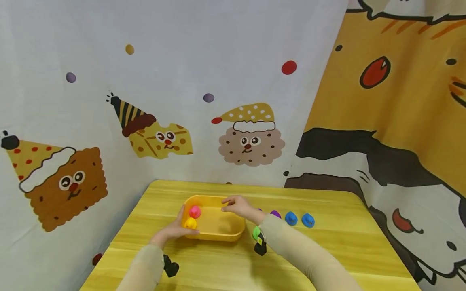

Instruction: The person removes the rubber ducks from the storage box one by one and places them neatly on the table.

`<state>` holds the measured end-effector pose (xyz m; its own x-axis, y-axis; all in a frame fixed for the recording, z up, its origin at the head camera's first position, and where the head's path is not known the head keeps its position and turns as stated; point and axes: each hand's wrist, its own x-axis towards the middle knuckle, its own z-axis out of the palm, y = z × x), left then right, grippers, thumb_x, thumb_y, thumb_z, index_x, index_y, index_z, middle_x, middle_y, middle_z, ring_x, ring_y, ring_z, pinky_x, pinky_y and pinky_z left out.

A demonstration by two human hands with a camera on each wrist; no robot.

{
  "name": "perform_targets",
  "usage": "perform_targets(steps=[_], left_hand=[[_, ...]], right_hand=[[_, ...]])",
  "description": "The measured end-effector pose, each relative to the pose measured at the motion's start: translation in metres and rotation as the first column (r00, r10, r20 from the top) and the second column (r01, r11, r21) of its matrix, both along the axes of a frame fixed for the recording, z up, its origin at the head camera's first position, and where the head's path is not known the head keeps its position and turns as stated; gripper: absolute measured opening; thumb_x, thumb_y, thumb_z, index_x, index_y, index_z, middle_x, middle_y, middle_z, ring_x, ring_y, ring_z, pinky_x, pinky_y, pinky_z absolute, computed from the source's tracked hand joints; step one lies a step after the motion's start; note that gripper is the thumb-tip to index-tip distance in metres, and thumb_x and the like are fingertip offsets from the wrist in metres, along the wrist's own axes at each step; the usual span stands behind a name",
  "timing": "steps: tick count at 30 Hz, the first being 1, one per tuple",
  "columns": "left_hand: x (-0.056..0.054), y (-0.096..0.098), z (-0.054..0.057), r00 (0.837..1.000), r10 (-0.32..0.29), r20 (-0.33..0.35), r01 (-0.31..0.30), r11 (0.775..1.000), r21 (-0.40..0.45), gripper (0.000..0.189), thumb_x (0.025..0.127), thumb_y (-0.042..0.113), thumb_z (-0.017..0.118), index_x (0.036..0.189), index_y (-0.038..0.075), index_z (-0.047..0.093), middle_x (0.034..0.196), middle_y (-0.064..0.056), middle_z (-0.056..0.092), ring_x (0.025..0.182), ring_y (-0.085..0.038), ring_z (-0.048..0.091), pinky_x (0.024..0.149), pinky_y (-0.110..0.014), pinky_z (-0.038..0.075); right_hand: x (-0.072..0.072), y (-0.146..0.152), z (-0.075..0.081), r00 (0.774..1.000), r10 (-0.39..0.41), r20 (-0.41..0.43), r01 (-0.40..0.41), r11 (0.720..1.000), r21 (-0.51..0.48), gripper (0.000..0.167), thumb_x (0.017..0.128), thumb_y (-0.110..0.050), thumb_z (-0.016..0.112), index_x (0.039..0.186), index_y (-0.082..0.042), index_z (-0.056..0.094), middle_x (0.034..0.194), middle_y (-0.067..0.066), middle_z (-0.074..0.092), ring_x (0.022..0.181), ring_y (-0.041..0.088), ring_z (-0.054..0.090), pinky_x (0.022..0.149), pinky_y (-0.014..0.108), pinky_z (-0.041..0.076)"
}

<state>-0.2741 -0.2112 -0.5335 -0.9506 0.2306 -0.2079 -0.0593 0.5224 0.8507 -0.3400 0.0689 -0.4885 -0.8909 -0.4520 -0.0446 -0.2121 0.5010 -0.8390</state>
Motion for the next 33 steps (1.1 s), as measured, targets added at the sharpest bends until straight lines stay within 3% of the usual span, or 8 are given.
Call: perform_targets(steps=[7, 14, 23, 30, 33], left_hand=[[0.001, 0.0, -0.002, 1.0, 0.02, 0.02, -0.02, 1.0, -0.005, 0.131, 0.073, 0.03, 0.086, 0.151, 0.001, -0.016, 0.153, -0.037, 0.003, 0.135, -0.055, 0.02, 0.107, -0.068, 0.015], [0.001, -0.003, -0.002, 1.0, 0.007, -0.009, -0.007, 1.0, 0.026, 0.133, 0.072, 0.036, 0.085, 0.15, 0.0, -0.016, 0.153, -0.038, -0.001, 0.135, -0.055, 0.018, 0.107, -0.068, 0.013], [-0.002, -0.002, 0.001, 1.0, 0.025, -0.001, -0.025, 0.998, 0.052, 0.13, 0.072, 0.025, 0.087, 0.151, 0.0, -0.014, 0.155, -0.035, -0.001, 0.136, -0.051, 0.021, 0.109, -0.065, 0.016], [-0.003, -0.001, -0.003, 1.0, 0.021, -0.011, -0.021, 0.998, 0.053, 0.132, 0.072, 0.031, 0.086, 0.152, 0.002, -0.014, 0.154, -0.035, 0.001, 0.136, -0.051, 0.021, 0.109, -0.065, 0.016], [-0.001, 0.0, 0.001, 1.0, 0.012, -0.027, -0.01, 0.998, 0.07, 0.132, 0.071, 0.033, 0.086, 0.151, -0.001, -0.014, 0.152, -0.039, 0.003, 0.135, -0.054, 0.021, 0.107, -0.067, 0.017]], right_hand=[[-0.007, -0.031, -0.009, 1.0, 0.022, 0.003, -0.023, 0.999, 0.031, 0.036, 0.084, -0.03, 0.076, 0.115, -0.013, 0.07, 0.11, 0.008, 0.066, 0.095, 0.02, 0.061, 0.08, 0.039, 0.052], [-0.016, -0.054, -0.01, 0.998, 0.059, 0.019, -0.059, 0.998, 0.007, 0.046, 0.087, -0.029, 0.072, 0.127, -0.006, 0.063, 0.126, 0.017, 0.059, 0.111, 0.029, 0.057, 0.089, 0.046, 0.049], [-0.027, -0.076, -0.02, 0.997, 0.067, 0.025, -0.066, 0.997, -0.028, 0.038, 0.087, -0.019, 0.072, 0.122, -0.005, 0.066, 0.126, 0.015, 0.06, 0.114, 0.03, 0.055, 0.091, 0.046, 0.049], [-0.028, -0.088, -0.028, 0.997, 0.068, 0.029, -0.067, 0.997, -0.041, 0.037, 0.086, -0.016, 0.072, 0.12, -0.001, 0.066, 0.125, 0.015, 0.06, 0.114, 0.035, 0.054, 0.092, 0.048, 0.048], [-0.027, -0.091, -0.027, 0.997, 0.072, 0.025, -0.072, 0.997, -0.024, 0.037, 0.086, -0.014, 0.071, 0.121, -0.001, 0.066, 0.125, 0.016, 0.06, 0.114, 0.035, 0.054, 0.093, 0.047, 0.047]])
